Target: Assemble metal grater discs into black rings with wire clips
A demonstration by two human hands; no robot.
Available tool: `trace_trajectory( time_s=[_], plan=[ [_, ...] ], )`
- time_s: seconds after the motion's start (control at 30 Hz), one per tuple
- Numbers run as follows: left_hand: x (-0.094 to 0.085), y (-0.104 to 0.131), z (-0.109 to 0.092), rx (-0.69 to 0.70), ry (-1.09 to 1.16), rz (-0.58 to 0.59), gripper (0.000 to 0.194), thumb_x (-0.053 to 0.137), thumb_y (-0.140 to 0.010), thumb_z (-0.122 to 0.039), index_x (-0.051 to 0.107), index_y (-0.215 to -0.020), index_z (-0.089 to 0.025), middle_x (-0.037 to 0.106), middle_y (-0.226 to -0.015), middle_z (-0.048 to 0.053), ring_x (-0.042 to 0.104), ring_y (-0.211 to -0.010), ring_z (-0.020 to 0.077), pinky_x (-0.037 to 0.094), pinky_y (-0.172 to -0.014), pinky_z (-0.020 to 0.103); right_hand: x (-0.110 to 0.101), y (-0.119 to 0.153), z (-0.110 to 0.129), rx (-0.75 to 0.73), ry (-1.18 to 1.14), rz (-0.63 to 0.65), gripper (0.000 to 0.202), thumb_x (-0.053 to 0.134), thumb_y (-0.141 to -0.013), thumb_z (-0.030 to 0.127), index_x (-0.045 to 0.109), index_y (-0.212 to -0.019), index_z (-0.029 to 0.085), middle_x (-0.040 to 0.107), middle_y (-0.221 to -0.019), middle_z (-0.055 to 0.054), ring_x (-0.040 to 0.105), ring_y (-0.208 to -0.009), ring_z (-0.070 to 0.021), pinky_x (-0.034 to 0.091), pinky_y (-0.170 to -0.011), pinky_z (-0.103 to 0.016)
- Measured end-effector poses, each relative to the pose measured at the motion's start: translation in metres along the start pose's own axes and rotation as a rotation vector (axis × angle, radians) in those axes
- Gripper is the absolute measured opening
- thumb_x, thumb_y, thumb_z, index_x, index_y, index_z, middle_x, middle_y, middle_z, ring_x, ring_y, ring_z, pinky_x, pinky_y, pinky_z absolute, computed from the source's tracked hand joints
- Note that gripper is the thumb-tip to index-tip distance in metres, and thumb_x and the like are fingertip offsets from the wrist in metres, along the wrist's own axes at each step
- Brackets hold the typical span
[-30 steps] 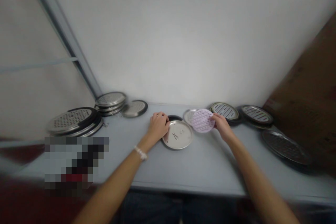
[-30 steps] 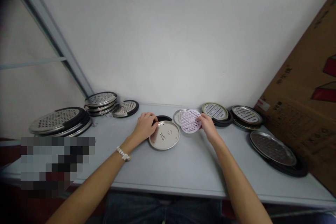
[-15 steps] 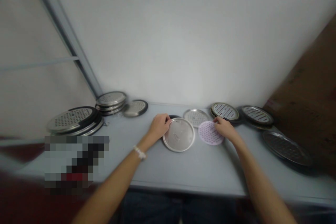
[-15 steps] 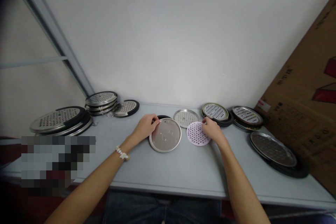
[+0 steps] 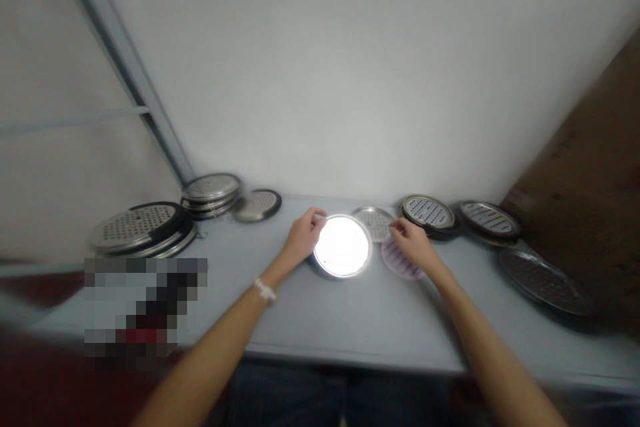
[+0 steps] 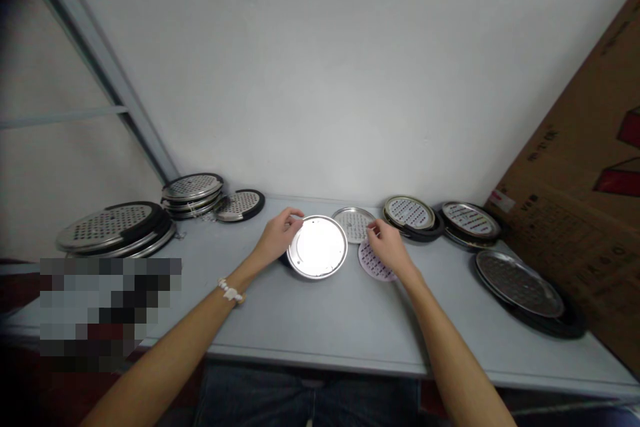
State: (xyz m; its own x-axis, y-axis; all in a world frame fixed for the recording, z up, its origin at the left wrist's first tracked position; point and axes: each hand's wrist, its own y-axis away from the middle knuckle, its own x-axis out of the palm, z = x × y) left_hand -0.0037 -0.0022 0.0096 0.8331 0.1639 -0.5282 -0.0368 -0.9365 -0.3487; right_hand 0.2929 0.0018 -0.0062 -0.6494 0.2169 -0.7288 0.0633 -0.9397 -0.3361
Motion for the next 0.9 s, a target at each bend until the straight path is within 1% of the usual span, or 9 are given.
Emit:
trace_trajectory(
  time_s=[0.07, 0.13, 0.23, 0.3, 0.4, 0.5, 0.6, 0.73, 0.9],
  plan=[
    [0.000, 0.000, 0.000, -0.013, 0.079, -0.031, 0.022, 0.054, -0.088, -0.028, 0.062, -0.107, -0.019, 0.063, -0.074, -0.001, 0.061, -0.067, 0.0142, 0.046, -0.061, 0.024, 0.004, 0.003, 0.012, -0.006, -0.115, 0.037, 0.026, 0.049, -0.089, 0.037, 0.067, -0.092, 0.018, 0.070, -0.079, -0.004, 0.064, -0.075, -0.0204, 0.047, -0.073, -0.032],
    [0.000, -0.001, 0.002, -0.050, 0.180, -0.019, 0.029, 0.055, -0.087, -0.028, 0.057, -0.115, -0.020, 0.063, -0.078, -0.001, 0.060, -0.061, 0.0125, 0.047, -0.055, 0.022, 0.009, 0.007, 0.021, 0.012, -0.265, 0.097, 0.028, 0.050, -0.089, 0.043, 0.065, -0.090, 0.019, 0.068, -0.071, -0.003, 0.062, -0.066, -0.0193, 0.048, -0.066, -0.032],
    [0.004, -0.001, 0.005, -0.097, 0.289, 0.048, 0.042, 0.056, -0.085, -0.027, 0.050, -0.126, -0.019, 0.065, -0.090, 0.002, 0.059, -0.052, 0.0098, 0.047, -0.047, 0.022, 0.017, 0.011, 0.030, 0.117, -0.555, 0.201, 0.034, 0.053, -0.089, 0.053, 0.060, -0.092, 0.020, 0.065, -0.063, -0.001, 0.059, -0.052, -0.0171, 0.046, -0.053, -0.029],
    [0.008, -0.002, 0.008, -0.106, 0.326, 0.080, 0.048, 0.057, -0.082, -0.023, 0.049, -0.129, -0.018, 0.066, -0.101, 0.006, 0.062, -0.053, 0.0101, 0.050, -0.047, 0.022, 0.020, 0.013, 0.034, 0.200, -0.714, 0.257, 0.037, 0.058, -0.087, 0.057, 0.057, -0.094, 0.020, 0.065, -0.063, 0.000, 0.060, -0.050, -0.0166, 0.046, -0.049, -0.028],
    [0.012, -0.001, 0.008, -0.097, 0.344, 0.112, 0.049, 0.058, -0.079, -0.017, 0.051, -0.127, -0.017, 0.068, -0.109, 0.010, 0.067, -0.060, 0.0116, 0.052, -0.051, 0.022, 0.019, 0.015, 0.040, 0.297, -0.843, 0.327, 0.035, 0.065, -0.086, 0.052, 0.056, -0.096, 0.020, 0.067, -0.064, -0.001, 0.064, -0.051, -0.0162, 0.050, -0.048, -0.026],
    [0.013, 0.003, 0.002, -0.019, 0.303, 0.118, 0.040, 0.059, -0.080, -0.018, 0.057, -0.120, -0.016, 0.070, -0.107, 0.009, 0.068, -0.063, 0.0119, 0.053, -0.053, 0.021, 0.014, 0.016, 0.045, 0.356, -0.932, 0.377, 0.025, 0.064, -0.090, 0.043, 0.056, -0.097, 0.020, 0.070, -0.066, -0.002, 0.068, -0.054, -0.0166, 0.054, -0.050, -0.025],
    [0.013, 0.009, -0.009, 0.054, 0.295, 0.096, 0.032, 0.059, -0.082, -0.022, 0.059, -0.114, -0.016, 0.070, -0.099, 0.006, 0.067, -0.060, 0.0117, 0.054, -0.053, 0.021, 0.011, 0.016, 0.049, 0.392, -1.018, 0.376, 0.018, 0.063, -0.092, 0.036, 0.057, -0.097, 0.019, 0.070, -0.067, -0.003, 0.070, -0.057, -0.0170, 0.058, -0.054, -0.026],
    [0.014, 0.015, -0.022, 0.070, 0.362, 0.068, 0.027, 0.061, -0.083, -0.026, 0.060, -0.108, -0.015, 0.068, -0.090, 0.003, 0.066, -0.061, 0.0119, 0.056, -0.052, 0.020, 0.014, 0.015, 0.051, 0.439, -1.065, 0.372, 0.016, 0.064, -0.093, 0.027, 0.059, -0.102, 0.015, 0.072, -0.066, -0.004, 0.071, -0.056, -0.0167, 0.060, -0.053, -0.024],
    [0.016, 0.018, -0.027, 0.100, 0.413, 0.051, 0.023, 0.063, -0.083, -0.028, 0.059, -0.101, -0.015, 0.065, -0.088, 0.003, 0.067, -0.065, 0.0128, 0.056, -0.051, 0.020, 0.020, 0.015, 0.054, 0.503, -1.128, 0.373, 0.014, 0.060, -0.096, 0.021, 0.059, -0.105, 0.011, 0.075, -0.070, -0.009, 0.072, -0.056, -0.0171, 0.062, -0.055, -0.023]
  ],
)
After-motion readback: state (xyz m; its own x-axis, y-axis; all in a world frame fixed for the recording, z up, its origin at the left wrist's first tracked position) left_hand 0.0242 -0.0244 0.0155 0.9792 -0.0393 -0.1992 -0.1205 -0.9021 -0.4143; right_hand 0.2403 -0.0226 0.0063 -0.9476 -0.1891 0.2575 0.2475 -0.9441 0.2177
